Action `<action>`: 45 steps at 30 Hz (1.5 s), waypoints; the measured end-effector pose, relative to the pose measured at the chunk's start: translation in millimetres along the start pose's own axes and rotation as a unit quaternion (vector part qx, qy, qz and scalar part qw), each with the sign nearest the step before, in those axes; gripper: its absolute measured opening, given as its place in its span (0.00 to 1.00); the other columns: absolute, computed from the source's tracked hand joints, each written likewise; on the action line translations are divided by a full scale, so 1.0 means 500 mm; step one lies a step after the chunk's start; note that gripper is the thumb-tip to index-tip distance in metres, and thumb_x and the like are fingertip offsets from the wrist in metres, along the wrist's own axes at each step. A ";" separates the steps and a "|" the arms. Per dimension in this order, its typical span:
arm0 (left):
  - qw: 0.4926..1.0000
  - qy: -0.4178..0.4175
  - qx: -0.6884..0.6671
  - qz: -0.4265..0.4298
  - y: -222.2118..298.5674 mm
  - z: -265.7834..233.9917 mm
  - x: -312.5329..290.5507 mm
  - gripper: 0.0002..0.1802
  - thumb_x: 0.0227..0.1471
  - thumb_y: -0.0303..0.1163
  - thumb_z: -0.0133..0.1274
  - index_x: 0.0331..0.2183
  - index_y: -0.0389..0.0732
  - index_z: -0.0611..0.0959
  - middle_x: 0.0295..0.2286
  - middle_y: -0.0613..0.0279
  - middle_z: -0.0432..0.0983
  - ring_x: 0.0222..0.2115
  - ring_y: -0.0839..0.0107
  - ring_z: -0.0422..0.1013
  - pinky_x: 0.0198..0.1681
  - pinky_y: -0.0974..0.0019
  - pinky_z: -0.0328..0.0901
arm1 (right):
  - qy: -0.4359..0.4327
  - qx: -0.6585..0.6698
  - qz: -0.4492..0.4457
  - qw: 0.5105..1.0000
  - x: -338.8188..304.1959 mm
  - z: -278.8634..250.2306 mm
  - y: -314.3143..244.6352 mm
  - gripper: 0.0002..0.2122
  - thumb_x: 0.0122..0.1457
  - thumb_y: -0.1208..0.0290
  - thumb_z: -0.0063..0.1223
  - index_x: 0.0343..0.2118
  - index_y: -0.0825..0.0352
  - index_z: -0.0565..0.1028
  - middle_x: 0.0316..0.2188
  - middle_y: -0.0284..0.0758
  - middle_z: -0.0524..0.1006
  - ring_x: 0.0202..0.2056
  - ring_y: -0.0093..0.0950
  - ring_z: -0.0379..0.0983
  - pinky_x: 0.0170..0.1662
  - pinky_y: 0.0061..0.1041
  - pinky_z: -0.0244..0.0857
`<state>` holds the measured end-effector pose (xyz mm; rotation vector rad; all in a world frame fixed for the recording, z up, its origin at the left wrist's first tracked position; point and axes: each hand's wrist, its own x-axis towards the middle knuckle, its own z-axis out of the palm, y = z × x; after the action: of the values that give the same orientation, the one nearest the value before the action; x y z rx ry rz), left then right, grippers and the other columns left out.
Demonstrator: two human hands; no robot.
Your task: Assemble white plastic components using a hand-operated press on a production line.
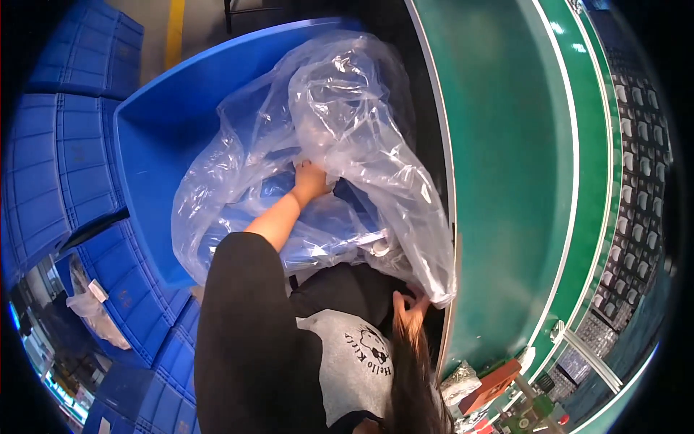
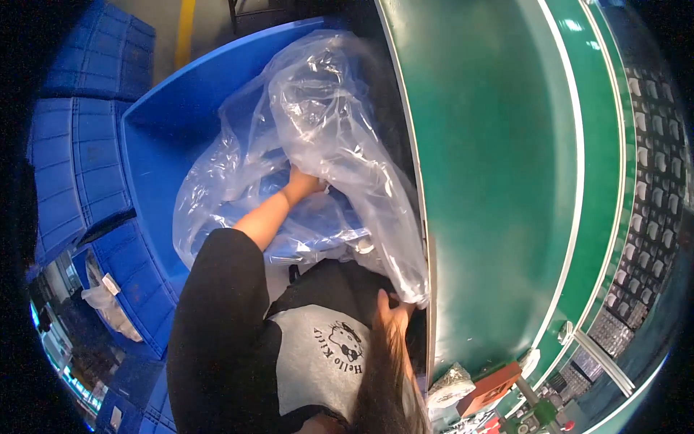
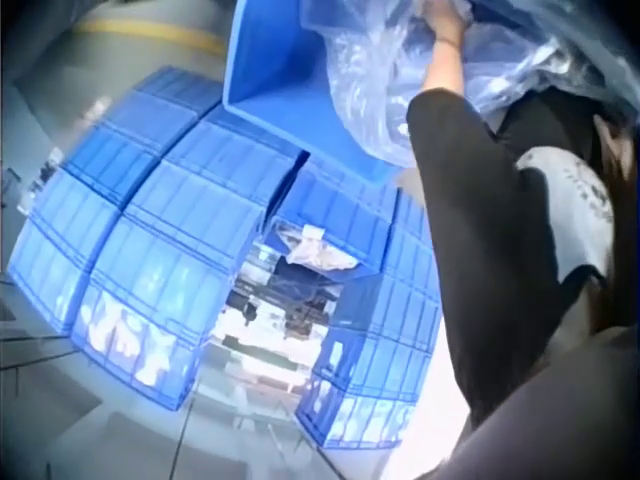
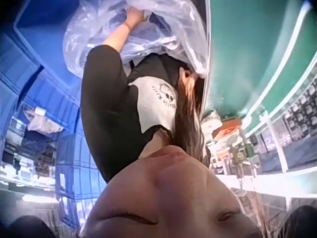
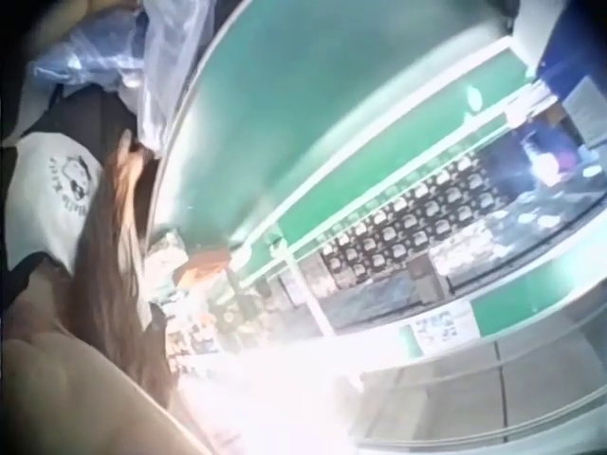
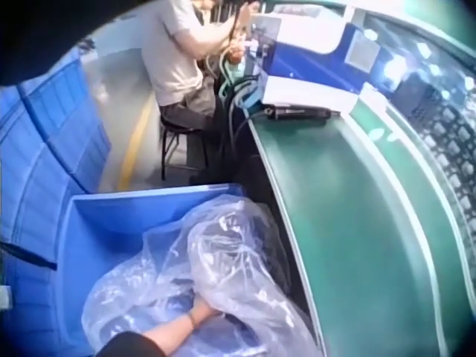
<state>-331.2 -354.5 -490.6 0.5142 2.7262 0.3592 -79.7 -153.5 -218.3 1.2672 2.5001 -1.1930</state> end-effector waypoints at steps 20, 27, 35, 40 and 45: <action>0.993 -0.099 0.005 -0.062 -0.007 -0.002 -0.026 0.47 0.25 0.46 0.66 0.51 0.52 0.66 0.50 0.41 0.59 0.48 0.48 0.62 0.46 0.47 0.59 | -0.129 0.057 0.043 0.989 -0.016 0.005 -0.001 0.33 0.49 0.79 0.55 0.57 0.68 0.52 0.39 0.40 0.69 0.30 0.20 0.64 0.33 0.17 0.62; 0.988 -0.111 -0.075 -0.079 0.012 0.011 -0.051 0.34 0.37 0.40 0.58 0.50 0.52 0.67 0.36 0.56 0.69 0.42 0.55 0.65 0.42 0.53 0.59 | -0.139 0.012 0.081 0.987 -0.001 -0.005 -0.033 0.32 0.49 0.78 0.55 0.57 0.68 0.53 0.38 0.38 0.69 0.29 0.19 0.64 0.31 0.17 0.62; 0.977 0.135 0.092 0.140 0.001 0.126 0.007 0.22 0.43 0.37 0.51 0.45 0.58 0.74 0.36 0.58 0.68 0.37 0.59 0.66 0.35 0.58 0.62 | -0.398 0.152 0.052 0.903 0.029 0.004 -0.104 0.15 0.55 0.74 0.51 0.45 0.70 0.69 0.25 0.33 0.73 0.28 0.21 0.69 0.32 0.19 0.64; 0.996 -0.062 -0.029 0.064 0.077 0.075 -0.020 0.29 0.49 0.37 0.46 0.53 0.71 0.64 0.38 0.53 0.67 0.40 0.52 0.68 0.35 0.54 0.68 | -0.299 0.085 -0.023 0.950 0.067 0.118 -0.129 0.33 0.52 0.77 0.52 0.60 0.70 0.50 0.54 0.44 0.61 0.51 0.33 0.63 0.50 0.29 0.62; 0.988 -0.151 -0.005 -0.021 0.079 0.089 0.036 0.28 0.49 0.35 0.47 0.54 0.52 0.65 0.45 0.40 0.61 0.35 0.46 0.71 0.29 0.48 0.71 | -0.290 0.051 0.027 0.955 0.096 0.120 -0.153 0.29 0.55 0.77 0.47 0.59 0.73 0.51 0.39 0.42 0.73 0.42 0.26 0.70 0.45 0.21 0.63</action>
<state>-318.3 -303.6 -524.2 0.4661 2.4366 0.2610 -180.6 -190.3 -233.0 0.8287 1.9853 -1.4392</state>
